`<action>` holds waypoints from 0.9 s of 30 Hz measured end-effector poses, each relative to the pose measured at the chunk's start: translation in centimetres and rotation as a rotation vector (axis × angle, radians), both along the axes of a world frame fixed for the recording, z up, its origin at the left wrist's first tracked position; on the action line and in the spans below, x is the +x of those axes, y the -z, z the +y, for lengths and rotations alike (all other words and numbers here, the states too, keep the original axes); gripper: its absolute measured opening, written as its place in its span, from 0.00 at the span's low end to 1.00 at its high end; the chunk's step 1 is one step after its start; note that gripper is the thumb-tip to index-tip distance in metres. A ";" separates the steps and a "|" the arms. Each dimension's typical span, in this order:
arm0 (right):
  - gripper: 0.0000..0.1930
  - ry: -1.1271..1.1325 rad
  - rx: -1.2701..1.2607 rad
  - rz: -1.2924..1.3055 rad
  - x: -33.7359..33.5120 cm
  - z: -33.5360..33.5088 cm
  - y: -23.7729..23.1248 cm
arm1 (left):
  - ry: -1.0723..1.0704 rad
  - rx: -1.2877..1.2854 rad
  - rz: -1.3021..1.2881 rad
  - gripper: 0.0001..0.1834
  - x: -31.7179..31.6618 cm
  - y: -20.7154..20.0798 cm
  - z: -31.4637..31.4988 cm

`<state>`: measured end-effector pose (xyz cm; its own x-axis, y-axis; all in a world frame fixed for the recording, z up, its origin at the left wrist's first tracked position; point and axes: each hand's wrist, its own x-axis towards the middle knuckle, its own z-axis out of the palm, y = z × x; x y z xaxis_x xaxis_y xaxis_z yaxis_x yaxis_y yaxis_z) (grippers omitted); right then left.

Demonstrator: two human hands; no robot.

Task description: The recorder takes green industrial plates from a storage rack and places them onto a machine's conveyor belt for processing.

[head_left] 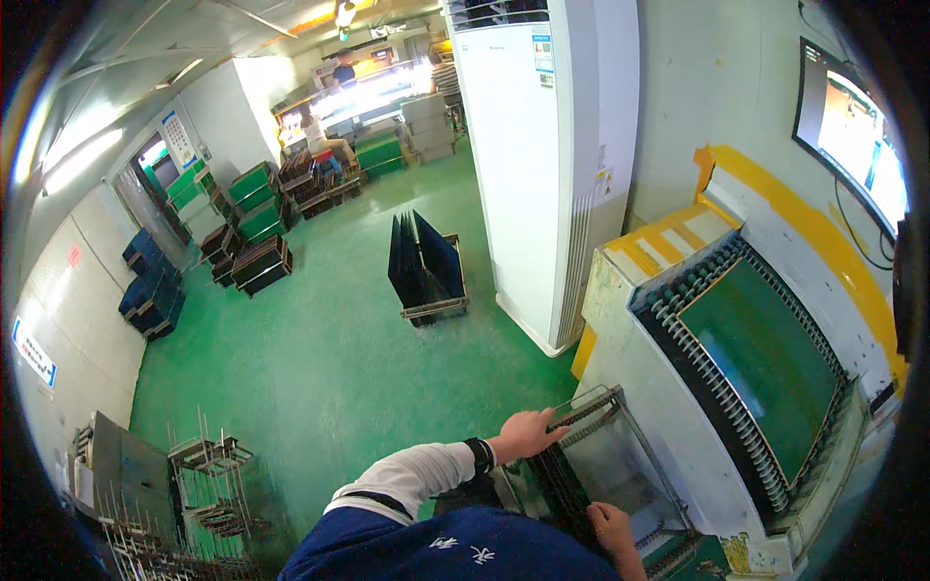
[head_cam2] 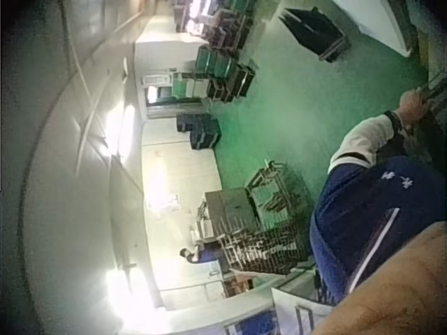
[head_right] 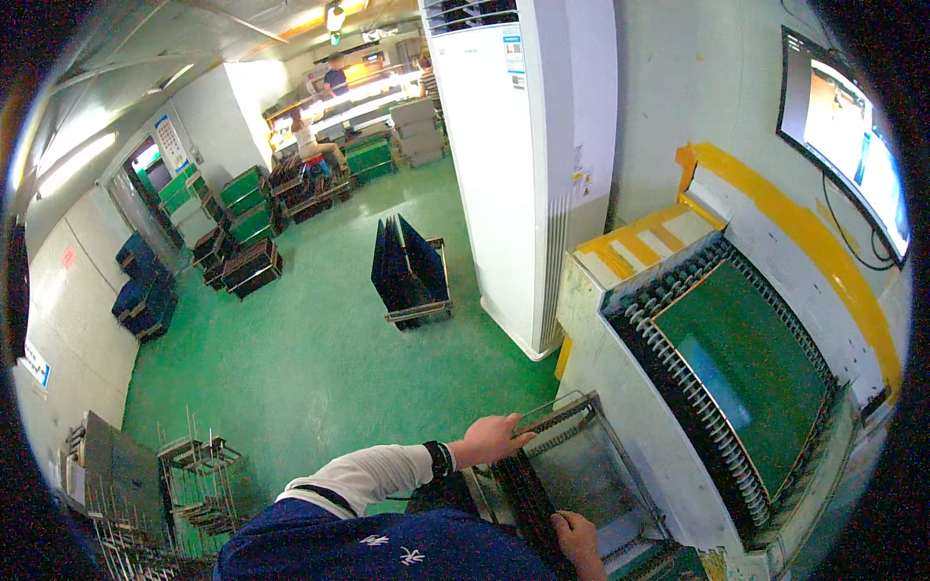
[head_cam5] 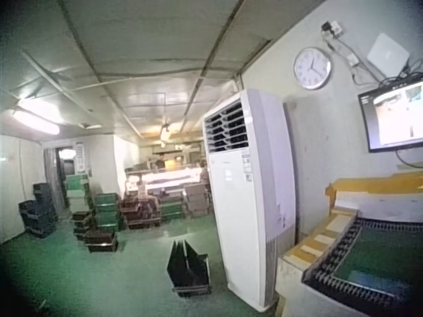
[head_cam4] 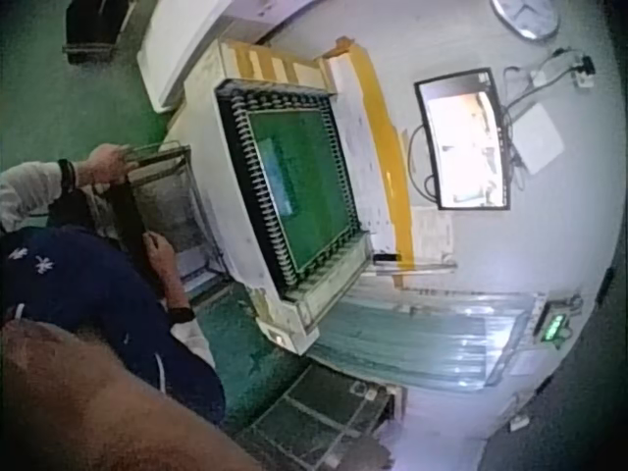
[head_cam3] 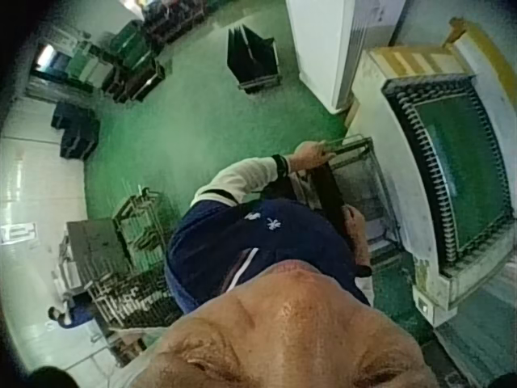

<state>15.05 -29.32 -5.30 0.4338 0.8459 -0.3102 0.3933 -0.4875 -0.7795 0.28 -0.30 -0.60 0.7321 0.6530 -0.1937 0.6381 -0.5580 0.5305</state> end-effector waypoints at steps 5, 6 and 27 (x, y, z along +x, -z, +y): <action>0.20 -0.064 -0.027 -0.159 -0.5 0.4 -1.8 | 0.015 -0.035 0.039 0.35 0.2 -0.1 0.3; 0.20 -0.075 -0.027 -0.193 -0.5 0.4 -1.8 | 0.021 -0.037 0.039 0.35 0.2 0.0 0.3; 0.19 -0.136 -0.113 -0.080 1.3 0.4 3.5 | 0.024 -0.016 0.000 0.32 0.5 0.3 0.2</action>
<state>16.37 -28.90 -8.79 0.3447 0.8601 -0.3760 0.5197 -0.5084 -0.6866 0.79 -0.09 -0.92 0.7475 0.6321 -0.2041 0.6248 -0.5649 0.5389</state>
